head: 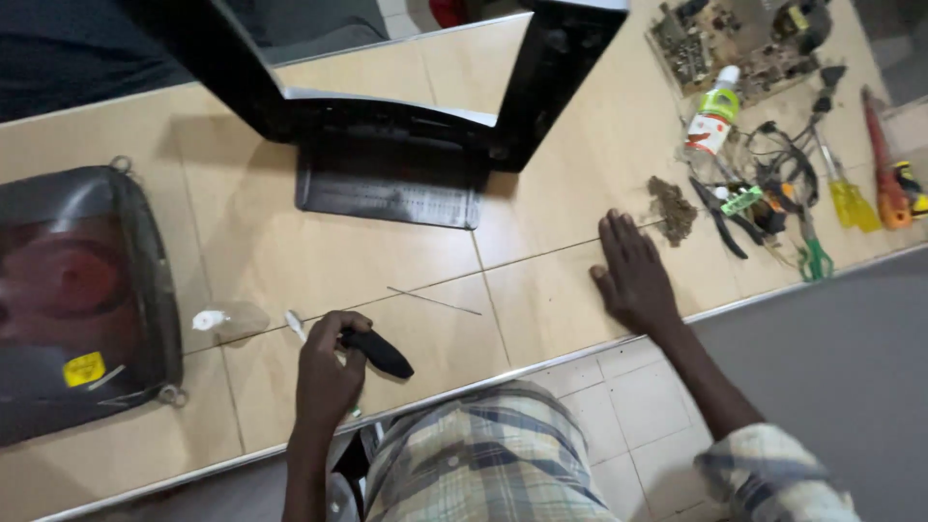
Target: Cleaning the inner frame of a plastic appliance housing using a toothbrush and cleaning fluid.
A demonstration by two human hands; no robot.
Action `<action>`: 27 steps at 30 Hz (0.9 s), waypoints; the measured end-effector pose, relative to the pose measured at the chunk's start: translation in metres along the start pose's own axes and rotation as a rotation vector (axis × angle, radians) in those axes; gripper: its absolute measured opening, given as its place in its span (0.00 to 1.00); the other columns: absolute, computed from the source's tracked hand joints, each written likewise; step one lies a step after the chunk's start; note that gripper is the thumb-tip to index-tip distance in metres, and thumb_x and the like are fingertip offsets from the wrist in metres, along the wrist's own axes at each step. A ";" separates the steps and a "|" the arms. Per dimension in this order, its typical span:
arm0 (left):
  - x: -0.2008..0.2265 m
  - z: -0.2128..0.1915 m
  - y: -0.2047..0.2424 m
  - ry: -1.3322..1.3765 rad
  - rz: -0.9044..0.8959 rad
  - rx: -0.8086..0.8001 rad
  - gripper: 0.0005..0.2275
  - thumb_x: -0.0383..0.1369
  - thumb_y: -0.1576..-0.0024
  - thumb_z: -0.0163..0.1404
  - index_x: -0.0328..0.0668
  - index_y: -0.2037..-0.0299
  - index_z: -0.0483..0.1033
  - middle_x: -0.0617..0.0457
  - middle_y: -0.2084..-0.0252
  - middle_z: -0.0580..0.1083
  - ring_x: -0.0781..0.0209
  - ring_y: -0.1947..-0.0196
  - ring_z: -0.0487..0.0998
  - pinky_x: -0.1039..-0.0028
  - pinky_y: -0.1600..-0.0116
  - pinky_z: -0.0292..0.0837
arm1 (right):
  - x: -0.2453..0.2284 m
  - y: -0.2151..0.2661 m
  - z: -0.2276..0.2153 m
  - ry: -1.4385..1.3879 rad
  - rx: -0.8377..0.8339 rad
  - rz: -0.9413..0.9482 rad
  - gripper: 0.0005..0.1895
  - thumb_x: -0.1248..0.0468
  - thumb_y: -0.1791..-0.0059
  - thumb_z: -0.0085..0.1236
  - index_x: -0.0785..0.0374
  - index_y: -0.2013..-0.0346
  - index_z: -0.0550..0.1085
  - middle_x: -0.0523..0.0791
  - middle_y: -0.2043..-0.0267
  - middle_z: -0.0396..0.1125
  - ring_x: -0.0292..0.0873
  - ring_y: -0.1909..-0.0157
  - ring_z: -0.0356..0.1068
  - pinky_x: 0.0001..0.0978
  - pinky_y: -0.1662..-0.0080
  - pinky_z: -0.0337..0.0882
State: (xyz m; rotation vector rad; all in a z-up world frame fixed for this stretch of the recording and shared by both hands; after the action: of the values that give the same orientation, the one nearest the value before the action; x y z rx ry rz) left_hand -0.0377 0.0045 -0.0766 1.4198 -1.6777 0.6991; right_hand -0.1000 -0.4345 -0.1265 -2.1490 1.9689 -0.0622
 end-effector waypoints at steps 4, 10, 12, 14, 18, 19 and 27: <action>0.014 -0.004 0.001 0.017 -0.014 0.003 0.15 0.18 0.56 0.42 0.46 0.61 0.73 0.55 0.57 0.78 0.58 0.52 0.77 0.69 0.49 0.68 | 0.038 -0.013 -0.007 -0.008 -0.002 -0.007 0.34 0.51 0.39 0.30 0.68 0.22 0.48 0.57 0.19 0.42 0.59 0.19 0.42 0.54 0.27 0.48; -0.006 -0.010 0.016 0.050 -0.103 0.059 0.16 0.18 0.57 0.42 0.45 0.62 0.75 0.53 0.56 0.79 0.57 0.50 0.78 0.70 0.45 0.69 | -0.048 -0.002 -0.006 -0.299 0.032 -0.026 0.34 0.53 0.41 0.32 0.67 0.23 0.48 0.55 0.23 0.46 0.57 0.25 0.48 0.51 0.28 0.48; -0.009 -0.009 0.023 0.088 -0.204 0.054 0.16 0.17 0.56 0.40 0.45 0.62 0.75 0.54 0.55 0.78 0.58 0.49 0.78 0.71 0.45 0.69 | -0.053 0.012 0.005 -0.297 -0.102 -0.041 0.33 0.50 0.39 0.29 0.59 0.21 0.46 0.48 0.17 0.37 0.51 0.17 0.37 0.49 0.26 0.44; -0.011 -0.011 0.029 0.106 -0.271 0.060 0.15 0.19 0.57 0.41 0.44 0.63 0.75 0.52 0.55 0.80 0.57 0.48 0.79 0.70 0.45 0.70 | 0.003 0.024 0.028 -0.225 -0.008 0.129 0.34 0.61 0.46 0.38 0.74 0.26 0.52 0.63 0.23 0.48 0.63 0.23 0.49 0.54 0.27 0.49; -0.014 -0.006 0.020 0.078 0.014 0.076 0.14 0.18 0.58 0.43 0.44 0.63 0.74 0.52 0.59 0.79 0.56 0.53 0.79 0.71 0.45 0.69 | 0.024 0.022 -0.007 0.175 0.168 0.146 0.27 0.60 0.40 0.43 0.79 0.33 0.64 0.70 0.32 0.59 0.74 0.43 0.65 0.60 0.47 0.66; -0.013 -0.002 0.019 0.070 0.007 0.054 0.15 0.18 0.58 0.43 0.45 0.63 0.74 0.53 0.58 0.79 0.57 0.53 0.79 0.72 0.48 0.70 | 0.007 0.026 -0.005 -0.026 0.074 0.150 0.31 0.58 0.42 0.41 0.77 0.29 0.56 0.68 0.27 0.50 0.71 0.32 0.53 0.59 0.37 0.54; 0.001 -0.001 -0.001 0.042 0.050 0.047 0.16 0.18 0.58 0.42 0.46 0.62 0.74 0.54 0.57 0.78 0.58 0.53 0.78 0.70 0.50 0.71 | -0.019 0.013 0.030 -0.182 0.022 -0.041 0.37 0.53 0.43 0.42 0.65 0.23 0.49 0.53 0.19 0.42 0.54 0.19 0.43 0.53 0.25 0.44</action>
State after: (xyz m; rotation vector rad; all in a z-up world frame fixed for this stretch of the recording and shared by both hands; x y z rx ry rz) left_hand -0.0363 0.0046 -0.0749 1.3899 -1.6786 0.7959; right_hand -0.1089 -0.4125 -0.1560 -2.1003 1.8147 0.1006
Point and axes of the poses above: each hand's wrist, its own y-axis away from the middle knuckle, its own z-axis out of the palm, x = y × z, the point moved 6 cm from there along -y, towards the middle knuckle
